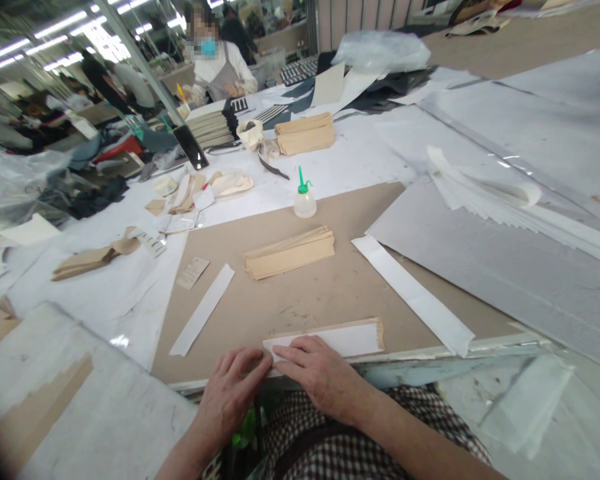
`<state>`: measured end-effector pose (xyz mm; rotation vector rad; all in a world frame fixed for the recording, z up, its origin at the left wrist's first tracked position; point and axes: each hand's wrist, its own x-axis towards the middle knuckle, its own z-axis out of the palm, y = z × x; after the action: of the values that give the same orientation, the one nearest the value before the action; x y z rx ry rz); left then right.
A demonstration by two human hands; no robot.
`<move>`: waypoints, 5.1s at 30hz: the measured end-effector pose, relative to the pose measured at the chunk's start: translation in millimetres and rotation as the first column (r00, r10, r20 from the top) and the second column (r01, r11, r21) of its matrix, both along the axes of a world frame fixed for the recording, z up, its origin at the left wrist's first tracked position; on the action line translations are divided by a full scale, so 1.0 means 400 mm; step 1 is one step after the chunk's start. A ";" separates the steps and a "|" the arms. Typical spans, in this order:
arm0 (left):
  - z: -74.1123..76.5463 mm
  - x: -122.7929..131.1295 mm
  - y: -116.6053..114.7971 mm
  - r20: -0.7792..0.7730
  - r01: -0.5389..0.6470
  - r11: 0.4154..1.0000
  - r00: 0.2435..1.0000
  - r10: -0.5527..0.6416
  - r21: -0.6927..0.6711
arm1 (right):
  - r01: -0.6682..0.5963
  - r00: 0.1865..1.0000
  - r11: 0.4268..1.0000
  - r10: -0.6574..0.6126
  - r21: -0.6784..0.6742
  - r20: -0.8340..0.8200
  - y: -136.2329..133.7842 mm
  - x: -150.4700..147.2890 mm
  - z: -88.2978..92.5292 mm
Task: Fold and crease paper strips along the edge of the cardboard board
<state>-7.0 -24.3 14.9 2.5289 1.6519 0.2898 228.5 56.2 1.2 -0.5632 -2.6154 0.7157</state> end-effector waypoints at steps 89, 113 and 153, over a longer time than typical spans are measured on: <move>-0.020 0.038 0.048 0.381 -0.231 0.970 0.906 0.186 0.076 | 0.211 0.973 0.969 -0.221 0.132 0.068 -0.036 -0.055 -0.008; -0.026 0.054 0.048 0.274 -0.165 0.986 0.949 0.155 0.014 | 0.215 0.970 0.966 -0.229 0.143 0.087 -0.038 -0.054 -0.014; 0.036 0.035 0.107 0.641 0.006 0.716 0.451 0.621 -0.698 | 0.154 0.934 0.931 -0.028 -0.330 0.357 0.119 -0.059 0.152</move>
<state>7.0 18.5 29.3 1.1486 1.4063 0.7441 204.8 104.0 61.9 -0.9939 -2.7629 1.1625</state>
